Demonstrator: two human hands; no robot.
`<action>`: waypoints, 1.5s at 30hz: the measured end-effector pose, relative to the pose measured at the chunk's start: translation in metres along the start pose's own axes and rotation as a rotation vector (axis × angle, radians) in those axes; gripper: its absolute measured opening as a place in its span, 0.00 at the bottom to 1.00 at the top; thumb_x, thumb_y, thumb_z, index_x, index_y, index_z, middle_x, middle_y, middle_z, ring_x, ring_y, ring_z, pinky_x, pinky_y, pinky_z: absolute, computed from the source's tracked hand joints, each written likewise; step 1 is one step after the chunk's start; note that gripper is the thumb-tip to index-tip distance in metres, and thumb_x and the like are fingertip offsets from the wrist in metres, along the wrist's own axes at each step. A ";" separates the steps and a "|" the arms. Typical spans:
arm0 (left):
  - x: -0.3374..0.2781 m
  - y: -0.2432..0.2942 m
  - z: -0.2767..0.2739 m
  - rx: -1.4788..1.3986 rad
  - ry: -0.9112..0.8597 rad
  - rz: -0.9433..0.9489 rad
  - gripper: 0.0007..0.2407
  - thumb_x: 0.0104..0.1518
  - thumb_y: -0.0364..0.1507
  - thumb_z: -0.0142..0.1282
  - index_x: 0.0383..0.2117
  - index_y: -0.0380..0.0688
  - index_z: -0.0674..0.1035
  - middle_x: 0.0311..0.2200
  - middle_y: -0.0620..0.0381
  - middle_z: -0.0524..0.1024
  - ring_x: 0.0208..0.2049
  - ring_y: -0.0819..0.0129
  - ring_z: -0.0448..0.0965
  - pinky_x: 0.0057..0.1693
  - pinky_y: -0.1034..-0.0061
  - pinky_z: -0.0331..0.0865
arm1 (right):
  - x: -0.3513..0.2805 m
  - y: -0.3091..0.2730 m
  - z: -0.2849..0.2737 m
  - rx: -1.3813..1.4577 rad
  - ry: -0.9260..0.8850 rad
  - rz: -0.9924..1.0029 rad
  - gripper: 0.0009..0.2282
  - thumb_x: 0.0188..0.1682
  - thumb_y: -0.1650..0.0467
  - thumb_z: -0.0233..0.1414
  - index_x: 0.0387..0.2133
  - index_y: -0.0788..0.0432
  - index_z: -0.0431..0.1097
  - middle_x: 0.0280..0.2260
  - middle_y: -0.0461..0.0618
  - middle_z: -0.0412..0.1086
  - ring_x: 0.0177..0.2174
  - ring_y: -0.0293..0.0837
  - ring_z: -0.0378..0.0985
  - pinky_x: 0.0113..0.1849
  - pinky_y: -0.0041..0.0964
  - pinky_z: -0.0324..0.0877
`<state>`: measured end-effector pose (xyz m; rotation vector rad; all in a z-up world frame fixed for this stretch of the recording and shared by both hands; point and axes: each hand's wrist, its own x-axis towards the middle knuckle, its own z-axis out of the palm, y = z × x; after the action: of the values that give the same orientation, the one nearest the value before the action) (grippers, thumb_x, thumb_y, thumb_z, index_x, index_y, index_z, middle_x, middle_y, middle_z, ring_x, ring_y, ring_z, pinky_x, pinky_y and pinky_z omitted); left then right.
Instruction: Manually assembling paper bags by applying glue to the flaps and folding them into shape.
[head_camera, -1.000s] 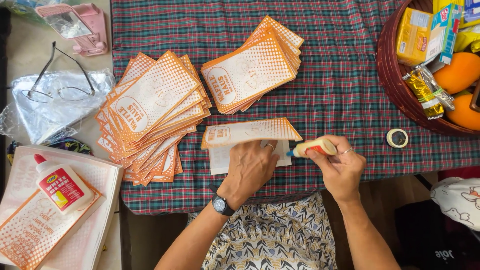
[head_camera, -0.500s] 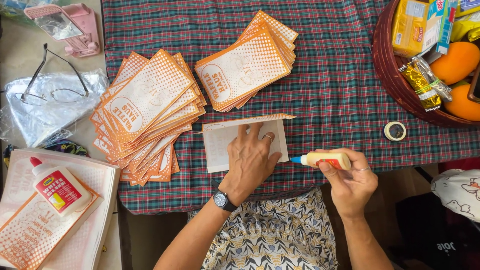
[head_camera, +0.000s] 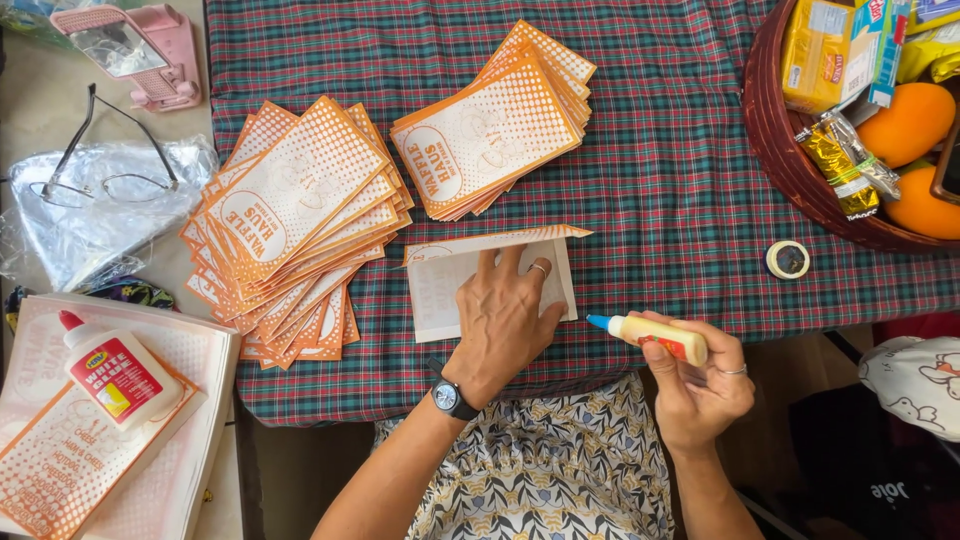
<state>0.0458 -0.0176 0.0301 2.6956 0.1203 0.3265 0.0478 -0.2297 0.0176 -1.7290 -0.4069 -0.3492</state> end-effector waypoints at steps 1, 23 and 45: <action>0.000 0.000 0.001 -0.001 -0.001 0.002 0.17 0.45 0.38 0.71 0.36 0.45 0.80 0.45 0.50 0.71 0.46 0.47 0.71 0.24 0.59 0.73 | -0.002 0.000 0.001 -0.001 0.001 0.000 0.13 0.51 0.75 0.58 0.45 0.68 0.65 0.38 0.66 0.74 0.41 0.61 0.84 0.45 0.47 0.85; 0.004 -0.042 0.007 -0.003 -0.100 0.196 0.20 0.46 0.15 0.55 0.45 0.47 0.85 0.50 0.49 0.77 0.38 0.51 0.75 0.25 0.62 0.73 | -0.002 -0.017 0.046 -0.143 -0.238 -0.333 0.13 0.50 0.76 0.59 0.45 0.71 0.66 0.40 0.69 0.76 0.41 0.57 0.85 0.43 0.39 0.85; 0.040 -0.072 -0.034 -0.484 -0.568 0.104 0.14 0.64 0.25 0.43 0.42 0.23 0.80 0.34 0.29 0.81 0.36 0.32 0.83 0.42 0.48 0.75 | -0.026 -0.006 0.123 0.254 -0.254 0.030 0.15 0.42 0.77 0.64 0.43 0.71 0.73 0.31 0.66 0.79 0.31 0.52 0.85 0.32 0.44 0.81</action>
<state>0.0741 0.0663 0.0385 2.2115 -0.2373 -0.3468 0.0236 -0.1102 -0.0122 -1.5318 -0.5832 -0.0511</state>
